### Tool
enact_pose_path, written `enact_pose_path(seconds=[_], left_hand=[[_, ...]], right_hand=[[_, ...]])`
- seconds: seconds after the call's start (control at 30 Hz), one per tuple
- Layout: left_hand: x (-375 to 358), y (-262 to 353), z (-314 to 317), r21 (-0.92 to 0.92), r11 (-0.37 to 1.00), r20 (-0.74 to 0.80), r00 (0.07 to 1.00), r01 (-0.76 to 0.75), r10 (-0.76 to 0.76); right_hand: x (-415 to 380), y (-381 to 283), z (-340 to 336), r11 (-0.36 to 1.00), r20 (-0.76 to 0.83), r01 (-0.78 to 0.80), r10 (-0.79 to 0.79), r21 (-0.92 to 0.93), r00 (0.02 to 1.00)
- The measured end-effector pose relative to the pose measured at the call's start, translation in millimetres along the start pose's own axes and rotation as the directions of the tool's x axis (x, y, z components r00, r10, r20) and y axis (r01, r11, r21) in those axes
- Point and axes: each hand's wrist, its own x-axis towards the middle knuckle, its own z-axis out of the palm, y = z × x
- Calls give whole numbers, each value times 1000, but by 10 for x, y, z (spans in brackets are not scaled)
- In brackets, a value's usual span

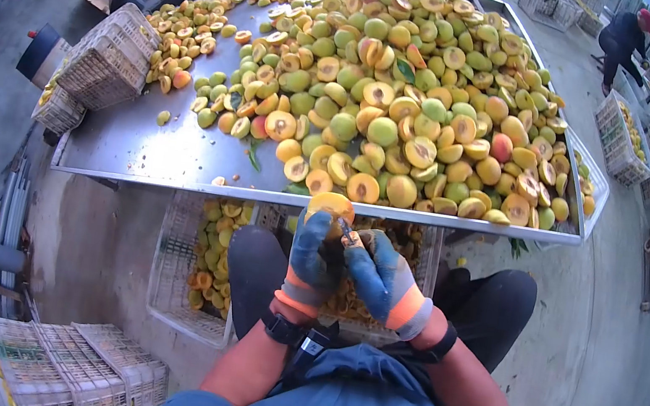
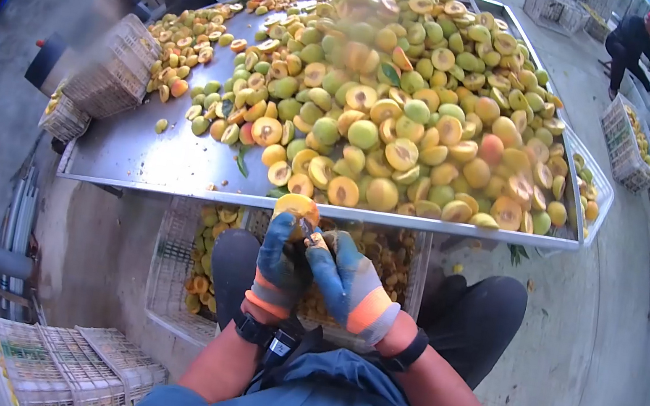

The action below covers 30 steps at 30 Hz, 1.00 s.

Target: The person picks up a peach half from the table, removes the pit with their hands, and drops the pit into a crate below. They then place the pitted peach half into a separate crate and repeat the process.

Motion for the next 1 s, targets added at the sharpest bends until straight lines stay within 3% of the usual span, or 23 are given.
enact_pose_path(seconds=[0.03,0.07,0.1,0.13,0.2,0.27,0.33,0.37,0.4,0.47,0.5,0.53,0.57,0.6,0.63,0.67,0.73,0.77,0.8,0.9,0.93,1.0], left_hand=[[-47,-39,-9,79,993,53,995,-94,90],[-115,-41,74,153,970,111,979,-187,171],[-197,-36,159,171,967,69,981,-192,182],[-220,-31,141,176,968,60,984,-177,169],[-232,28,103,381,910,108,985,-164,133],[-167,24,-142,399,912,138,990,-92,39],[-58,-43,-357,363,928,178,972,80,-153],[-40,-8,-297,478,878,203,968,33,-148],[63,-40,-234,477,878,210,966,36,-154],[379,-128,-125,526,842,128,990,-122,63],[598,-180,-181,784,560,123,951,-268,283],[714,-135,-115,783,561,125,952,-268,279],[806,-78,-46,828,134,461,797,-544,390],[811,-71,-28,654,-319,756,571,-686,321],[672,-130,85,768,-102,626,706,-633,332],[616,-170,-11,779,-91,614,727,-620,308],[513,-250,-167,757,2,615,713,-654,338],[365,-354,-187,792,90,549,768,-604,329],[361,-520,-333,729,-2,638,678,-685,367],[334,-1030,-750,935,10,346,922,-353,174],[401,-1167,-863,955,-13,295,949,-295,114],[704,-1484,-1186,882,-222,437,898,-415,56]], right_hand=[[-66,38,28,988,-37,97,-102,-117,994],[-124,10,33,990,-44,82,-88,-112,995],[-155,-57,25,991,-23,27,-30,-129,999],[-192,-89,19,989,-3,-27,27,-146,1000],[-248,2,4,987,-6,-16,15,-160,1000],[-301,70,-12,971,-25,25,-32,-239,999],[-290,152,-90,951,-30,15,-26,-309,999],[-237,191,-143,926,-19,23,-33,-377,999],[-159,219,-199,924,-27,21,-34,-382,999],[-7,298,-297,966,-152,107,-145,-235,978],[40,512,-357,960,-297,-90,8,-264,955],[145,993,-442,997,-389,-74,77,21,918],[73,783,-570,925,-332,-174,290,338,897],[-57,575,-687,739,-209,-265,480,619,852],[-152,439,-729,663,-185,-269,530,698,827],[-279,394,-794,646,-153,-288,537,707,829],[-504,402,-845,734,-233,-262,497,626,836],[-589,395,-876,730,-248,-269,516,629,820],[-666,391,-885,721,-276,-243,521,650,808],[-782,392,-918,684,-321,-185,542,706,777],[-780,399,-955,658,-337,-146,547,738,766],[-775,465,-977,610,-340,-122,583,783,738]])
